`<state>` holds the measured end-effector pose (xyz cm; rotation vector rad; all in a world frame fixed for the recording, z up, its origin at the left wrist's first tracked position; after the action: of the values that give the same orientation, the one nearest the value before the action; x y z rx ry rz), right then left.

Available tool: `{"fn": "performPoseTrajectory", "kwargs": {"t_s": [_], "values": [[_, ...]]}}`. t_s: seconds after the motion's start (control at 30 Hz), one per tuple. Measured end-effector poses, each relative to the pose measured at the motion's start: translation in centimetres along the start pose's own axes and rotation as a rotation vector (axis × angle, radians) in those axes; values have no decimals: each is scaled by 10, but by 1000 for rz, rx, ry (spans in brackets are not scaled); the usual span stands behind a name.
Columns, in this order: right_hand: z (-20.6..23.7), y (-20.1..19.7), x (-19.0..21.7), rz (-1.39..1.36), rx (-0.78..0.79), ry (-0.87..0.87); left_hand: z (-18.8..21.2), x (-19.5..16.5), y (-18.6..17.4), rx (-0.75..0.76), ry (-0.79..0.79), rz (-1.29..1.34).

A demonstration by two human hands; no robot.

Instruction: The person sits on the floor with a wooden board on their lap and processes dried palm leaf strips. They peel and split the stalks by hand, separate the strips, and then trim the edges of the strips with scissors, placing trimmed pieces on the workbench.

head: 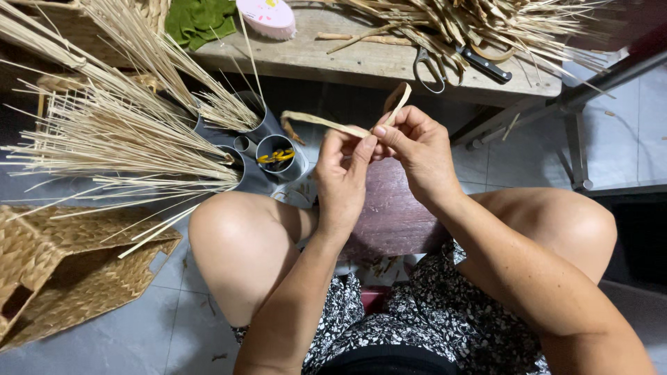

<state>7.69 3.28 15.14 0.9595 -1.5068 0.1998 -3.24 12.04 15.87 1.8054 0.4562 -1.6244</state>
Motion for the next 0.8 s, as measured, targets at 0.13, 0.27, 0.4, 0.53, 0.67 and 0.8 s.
{"fn": "performPoseTrajectory", "kwargs": {"t_s": [0.13, 0.27, 0.4, 0.53, 0.67, 0.8], "values": [[2, -5, -6, -114, -87, 75, -2, 7, -5, -17, -67, 195], [2, 0, -2, -90, -68, 56, -5, 8, -11, -55, -79, 200], [6, 9, 6, 360, 102, -22, -6, 7, -14, -53, -70, 239], [4, 5, 5, 154, 52, -48, -6, 12, -11, -40, -140, 304], [2, -3, -3, 14, -4, -8, -3, 5, -8, -40, -74, 212], [3, -7, -6, 10, -11, 1, -1, 1, -5, -53, -41, 19]]}}
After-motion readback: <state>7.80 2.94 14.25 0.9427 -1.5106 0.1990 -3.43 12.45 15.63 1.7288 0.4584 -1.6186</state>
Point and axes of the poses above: each hand's wrist, its own z-axis away from the middle knuckle, its own y-axis out of the palm, x = y × z, the point moved 9 cm from there along -z, towards the middle knuckle, and after that the axes turned 12 degrees about -y, right-handed, at the moved point
